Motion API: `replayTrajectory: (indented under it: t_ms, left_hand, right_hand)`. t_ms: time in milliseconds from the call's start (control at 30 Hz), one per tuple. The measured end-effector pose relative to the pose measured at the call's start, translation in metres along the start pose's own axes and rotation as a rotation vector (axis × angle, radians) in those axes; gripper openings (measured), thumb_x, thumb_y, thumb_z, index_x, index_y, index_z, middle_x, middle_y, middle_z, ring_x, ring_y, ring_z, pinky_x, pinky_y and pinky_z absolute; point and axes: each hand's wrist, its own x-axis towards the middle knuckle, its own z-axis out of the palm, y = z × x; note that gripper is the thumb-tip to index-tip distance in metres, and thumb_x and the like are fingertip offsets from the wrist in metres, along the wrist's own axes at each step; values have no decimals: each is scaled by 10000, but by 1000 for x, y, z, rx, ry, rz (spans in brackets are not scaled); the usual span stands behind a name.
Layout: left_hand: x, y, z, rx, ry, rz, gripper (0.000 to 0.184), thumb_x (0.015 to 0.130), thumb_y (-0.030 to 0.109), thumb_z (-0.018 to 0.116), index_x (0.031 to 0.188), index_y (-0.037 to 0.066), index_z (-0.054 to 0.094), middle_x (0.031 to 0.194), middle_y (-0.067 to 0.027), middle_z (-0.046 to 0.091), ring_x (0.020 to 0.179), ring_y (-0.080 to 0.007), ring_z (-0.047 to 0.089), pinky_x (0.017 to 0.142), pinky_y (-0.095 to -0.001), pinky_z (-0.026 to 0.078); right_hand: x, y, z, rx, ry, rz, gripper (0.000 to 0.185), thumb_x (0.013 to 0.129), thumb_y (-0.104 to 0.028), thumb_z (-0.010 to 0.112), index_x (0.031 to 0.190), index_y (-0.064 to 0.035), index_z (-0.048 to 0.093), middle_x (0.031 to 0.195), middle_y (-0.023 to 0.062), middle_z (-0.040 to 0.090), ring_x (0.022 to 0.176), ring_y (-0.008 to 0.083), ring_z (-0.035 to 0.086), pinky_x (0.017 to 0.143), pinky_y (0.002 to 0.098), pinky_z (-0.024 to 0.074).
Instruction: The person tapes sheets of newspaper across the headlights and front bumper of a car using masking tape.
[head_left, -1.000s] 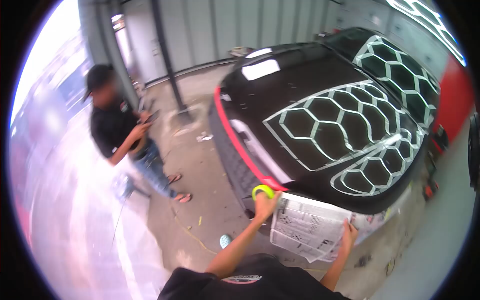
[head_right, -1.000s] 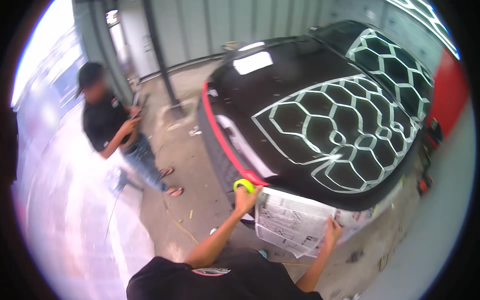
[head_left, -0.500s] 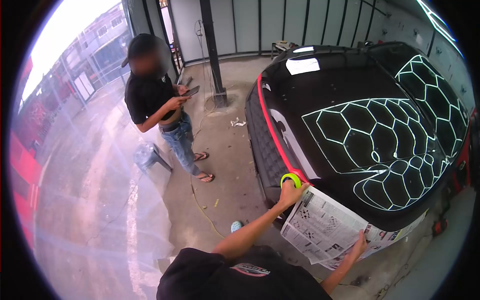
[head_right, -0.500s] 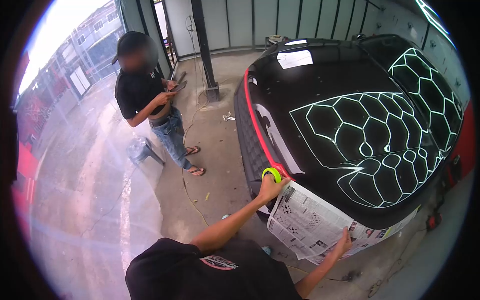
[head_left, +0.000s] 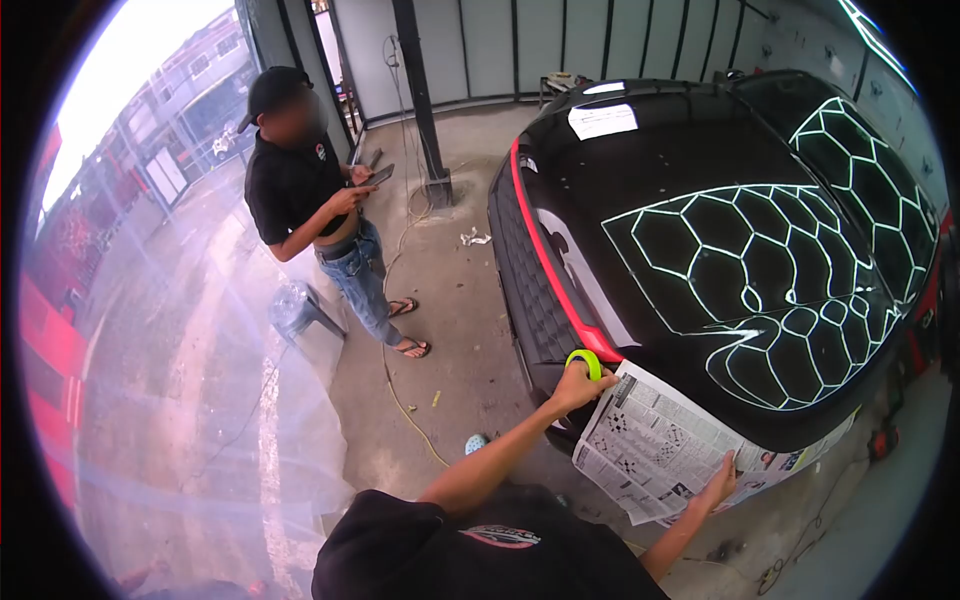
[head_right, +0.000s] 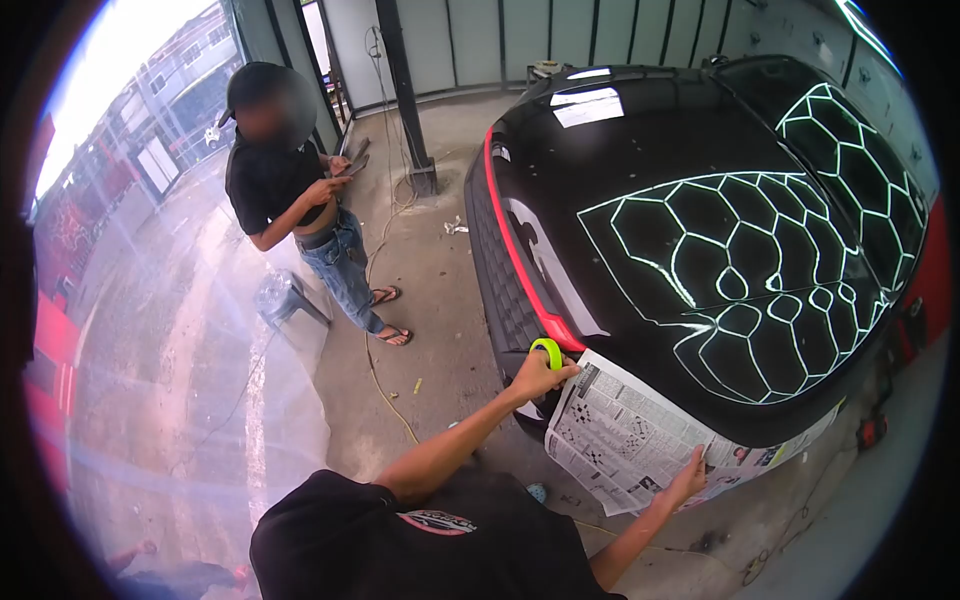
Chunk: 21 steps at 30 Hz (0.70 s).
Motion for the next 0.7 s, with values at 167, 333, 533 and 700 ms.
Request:
replayTrajectory:
  t_ms: [167,333,533,700]
  left_hand:
    - [4,3,3,29,-26,56,230,928,254,779,952,29,736,738,-22,681,616,-97,614,594,-277,505]
    - [2,6,6,-5,-42,35,245,928,254,771,954,15,729,776,-42,688,648,-105,631,606,-284,526]
    - [3,2,4,-29,-57,11,224,921,229,760,904,7,736,745,-44,683,640,-117,644,608,-289,534]
    - [7,-11,7,51,-21,104,266,896,229,766,897,-35,738,743,-100,697,660,-172,674,654,-353,528]
  right_hand:
    - [8,5,-4,56,9,-4,514,986,-358,689,1291,55,678,1236,142,705,1033,246,678,918,357,534]
    - [4,-4,-4,-55,49,-44,515,988,-355,685,1275,72,688,1229,154,710,1043,244,673,933,348,528]
    - [-2,-17,0,-193,100,-92,533,992,-359,676,1288,84,675,1262,195,699,1068,262,669,967,353,517]
    - [8,-19,-6,-211,-2,-98,553,996,-361,661,1303,99,653,1280,227,684,1110,321,671,986,398,535]
